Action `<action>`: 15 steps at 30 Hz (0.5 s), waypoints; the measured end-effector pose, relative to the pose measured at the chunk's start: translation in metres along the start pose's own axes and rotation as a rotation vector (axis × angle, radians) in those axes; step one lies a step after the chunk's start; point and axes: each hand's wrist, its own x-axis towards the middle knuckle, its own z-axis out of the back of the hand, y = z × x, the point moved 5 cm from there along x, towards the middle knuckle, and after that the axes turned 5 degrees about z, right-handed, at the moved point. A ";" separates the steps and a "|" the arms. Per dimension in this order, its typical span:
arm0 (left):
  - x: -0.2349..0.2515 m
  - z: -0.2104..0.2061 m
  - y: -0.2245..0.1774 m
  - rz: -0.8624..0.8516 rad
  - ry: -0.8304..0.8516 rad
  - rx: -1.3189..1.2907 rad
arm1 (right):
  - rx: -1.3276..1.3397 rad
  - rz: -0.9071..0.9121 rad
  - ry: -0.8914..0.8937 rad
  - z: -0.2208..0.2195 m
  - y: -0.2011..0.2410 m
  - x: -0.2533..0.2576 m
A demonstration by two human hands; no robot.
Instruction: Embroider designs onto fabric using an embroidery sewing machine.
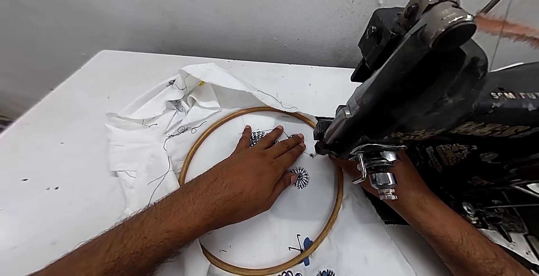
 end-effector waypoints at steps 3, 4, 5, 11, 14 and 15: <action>-0.001 0.000 -0.002 0.003 0.008 0.001 | -0.018 -0.005 0.027 -0.001 -0.003 0.002; -0.001 0.000 -0.003 0.001 0.010 0.006 | -0.030 -0.008 0.035 0.000 -0.002 0.002; -0.002 0.000 -0.003 -0.003 0.006 0.009 | -0.035 -0.009 0.037 0.001 -0.001 0.002; 0.000 -0.002 -0.001 -0.017 -0.026 -0.002 | -0.026 -0.015 0.007 0.002 0.001 0.000; -0.001 -0.001 -0.002 -0.007 -0.013 0.000 | -0.020 -0.024 0.021 0.001 -0.001 0.002; -0.001 -0.001 -0.002 -0.006 -0.008 -0.005 | -0.029 -0.017 0.024 0.000 -0.001 0.002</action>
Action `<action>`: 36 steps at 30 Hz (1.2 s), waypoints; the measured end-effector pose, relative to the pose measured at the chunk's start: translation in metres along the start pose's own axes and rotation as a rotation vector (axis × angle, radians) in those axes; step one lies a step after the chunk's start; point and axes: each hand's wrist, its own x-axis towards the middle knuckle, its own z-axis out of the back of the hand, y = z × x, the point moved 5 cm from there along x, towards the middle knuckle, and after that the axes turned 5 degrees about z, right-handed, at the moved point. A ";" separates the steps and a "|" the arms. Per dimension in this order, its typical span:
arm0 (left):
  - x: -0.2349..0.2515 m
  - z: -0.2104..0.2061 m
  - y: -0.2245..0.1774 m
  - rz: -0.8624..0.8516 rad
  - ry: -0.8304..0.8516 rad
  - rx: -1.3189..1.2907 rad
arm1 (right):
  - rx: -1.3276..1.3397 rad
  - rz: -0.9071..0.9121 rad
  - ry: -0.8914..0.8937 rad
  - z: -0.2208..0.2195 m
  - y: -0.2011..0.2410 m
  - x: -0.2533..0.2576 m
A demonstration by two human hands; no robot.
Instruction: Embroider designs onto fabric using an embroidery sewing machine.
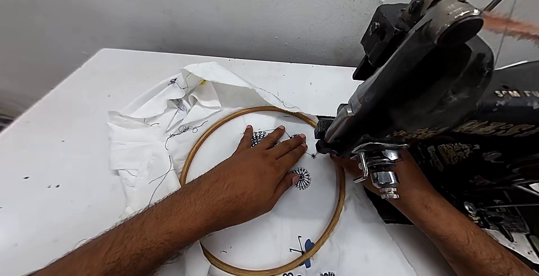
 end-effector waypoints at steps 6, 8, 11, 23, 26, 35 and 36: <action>0.001 -0.001 -0.001 -0.017 -0.021 0.013 | -0.017 0.026 -0.009 0.003 0.004 -0.001; 0.001 -0.002 -0.001 -0.008 -0.020 0.018 | -0.020 0.036 -0.015 0.002 0.002 -0.001; -0.001 -0.001 -0.001 0.002 0.000 0.027 | -0.007 0.013 0.015 -0.001 -0.003 -0.001; 0.037 0.007 -0.002 -0.098 -0.297 -0.076 | -0.066 -0.026 0.082 0.003 0.005 0.002; 0.039 0.004 -0.003 -0.169 -0.220 -0.036 | -0.047 -0.014 0.076 0.000 0.001 0.005; 0.031 0.023 0.028 -0.041 -0.200 -1.066 | -0.033 0.007 0.084 -0.003 -0.004 0.011; 0.032 0.022 0.024 -0.031 -0.183 -1.257 | -0.046 -0.001 0.084 -0.002 -0.002 0.010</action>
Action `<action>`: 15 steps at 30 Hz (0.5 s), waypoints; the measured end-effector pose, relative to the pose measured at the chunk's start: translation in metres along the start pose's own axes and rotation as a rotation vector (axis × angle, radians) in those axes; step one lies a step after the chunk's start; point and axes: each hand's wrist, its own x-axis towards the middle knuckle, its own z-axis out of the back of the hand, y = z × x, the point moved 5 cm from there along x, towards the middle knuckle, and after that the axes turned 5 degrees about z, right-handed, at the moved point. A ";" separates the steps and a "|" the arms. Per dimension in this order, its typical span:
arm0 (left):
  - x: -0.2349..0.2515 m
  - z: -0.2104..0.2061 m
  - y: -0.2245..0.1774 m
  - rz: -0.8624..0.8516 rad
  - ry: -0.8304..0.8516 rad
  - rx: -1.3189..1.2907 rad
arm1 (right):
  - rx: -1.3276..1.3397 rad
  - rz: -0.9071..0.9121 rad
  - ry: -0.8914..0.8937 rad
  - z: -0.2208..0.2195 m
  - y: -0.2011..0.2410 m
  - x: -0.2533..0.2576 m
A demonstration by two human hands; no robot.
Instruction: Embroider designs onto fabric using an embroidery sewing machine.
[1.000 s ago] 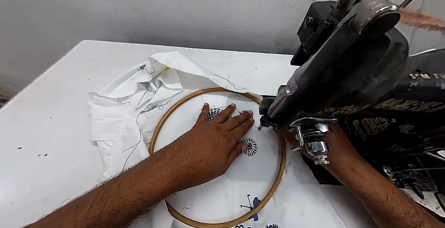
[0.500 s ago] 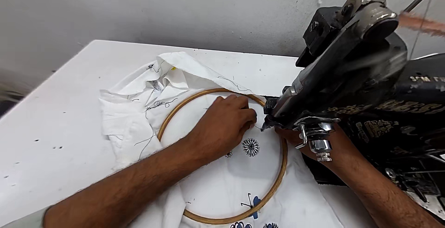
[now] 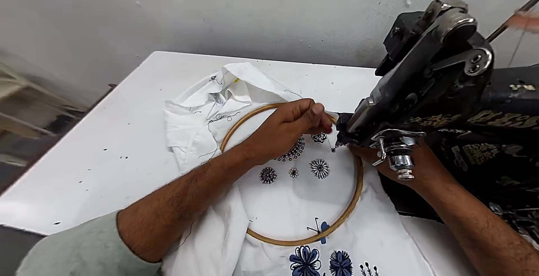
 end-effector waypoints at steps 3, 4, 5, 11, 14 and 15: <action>0.002 -0.013 0.006 0.051 0.039 -0.259 | -0.011 0.031 -0.023 0.001 0.000 -0.002; 0.003 -0.014 0.009 0.058 0.052 -0.256 | -0.012 0.028 -0.026 0.002 0.003 -0.003; 0.003 -0.015 0.011 0.065 0.054 -0.218 | -0.013 0.018 -0.025 0.003 0.005 -0.004; 0.000 -0.007 0.009 -0.037 -0.160 0.386 | 0.037 -0.073 0.025 0.005 0.005 -0.002; -0.008 0.019 -0.008 -0.042 -0.362 0.953 | -0.030 -0.099 0.067 0.006 0.006 -0.001; -0.009 0.024 -0.011 0.016 -0.338 1.080 | -0.051 -0.115 0.090 0.008 0.008 -0.001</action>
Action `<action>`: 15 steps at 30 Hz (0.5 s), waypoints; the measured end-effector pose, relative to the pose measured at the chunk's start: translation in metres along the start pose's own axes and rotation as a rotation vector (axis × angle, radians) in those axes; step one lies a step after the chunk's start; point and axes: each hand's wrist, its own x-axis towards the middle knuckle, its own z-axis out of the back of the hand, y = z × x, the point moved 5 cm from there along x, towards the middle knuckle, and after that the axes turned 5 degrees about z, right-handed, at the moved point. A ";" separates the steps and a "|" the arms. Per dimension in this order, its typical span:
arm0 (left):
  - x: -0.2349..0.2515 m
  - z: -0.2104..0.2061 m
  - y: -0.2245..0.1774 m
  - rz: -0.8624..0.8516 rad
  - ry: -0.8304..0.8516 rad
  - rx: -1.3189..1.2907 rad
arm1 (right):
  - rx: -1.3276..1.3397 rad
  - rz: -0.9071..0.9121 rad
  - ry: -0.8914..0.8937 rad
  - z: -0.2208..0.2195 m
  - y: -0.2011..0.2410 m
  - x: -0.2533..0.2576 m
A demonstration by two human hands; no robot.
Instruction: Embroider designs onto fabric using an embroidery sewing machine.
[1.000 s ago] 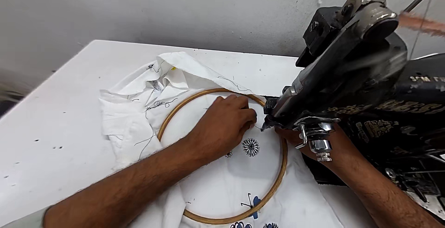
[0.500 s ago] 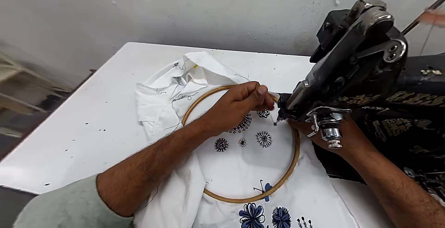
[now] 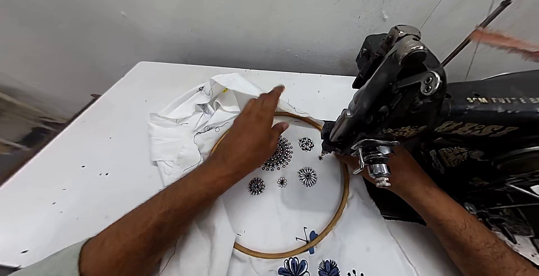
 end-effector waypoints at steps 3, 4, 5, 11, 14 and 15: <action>-0.005 -0.002 -0.002 -0.124 0.036 0.153 | -0.033 0.070 -0.057 0.006 0.004 -0.004; -0.010 -0.006 -0.008 -0.163 0.084 0.145 | -0.030 0.083 -0.079 0.006 0.004 -0.005; -0.016 -0.011 -0.014 -0.191 0.152 0.133 | -0.032 0.098 -0.101 0.005 0.003 -0.005; -0.037 -0.027 -0.022 -0.216 0.363 0.225 | -0.020 0.118 -0.129 -0.006 -0.006 -0.010; -0.038 -0.027 -0.022 -0.202 0.360 0.233 | 0.022 0.173 -0.190 -0.008 -0.009 -0.011; -0.039 -0.027 -0.022 -0.195 0.366 0.234 | 0.041 0.175 -0.199 -0.008 -0.009 -0.011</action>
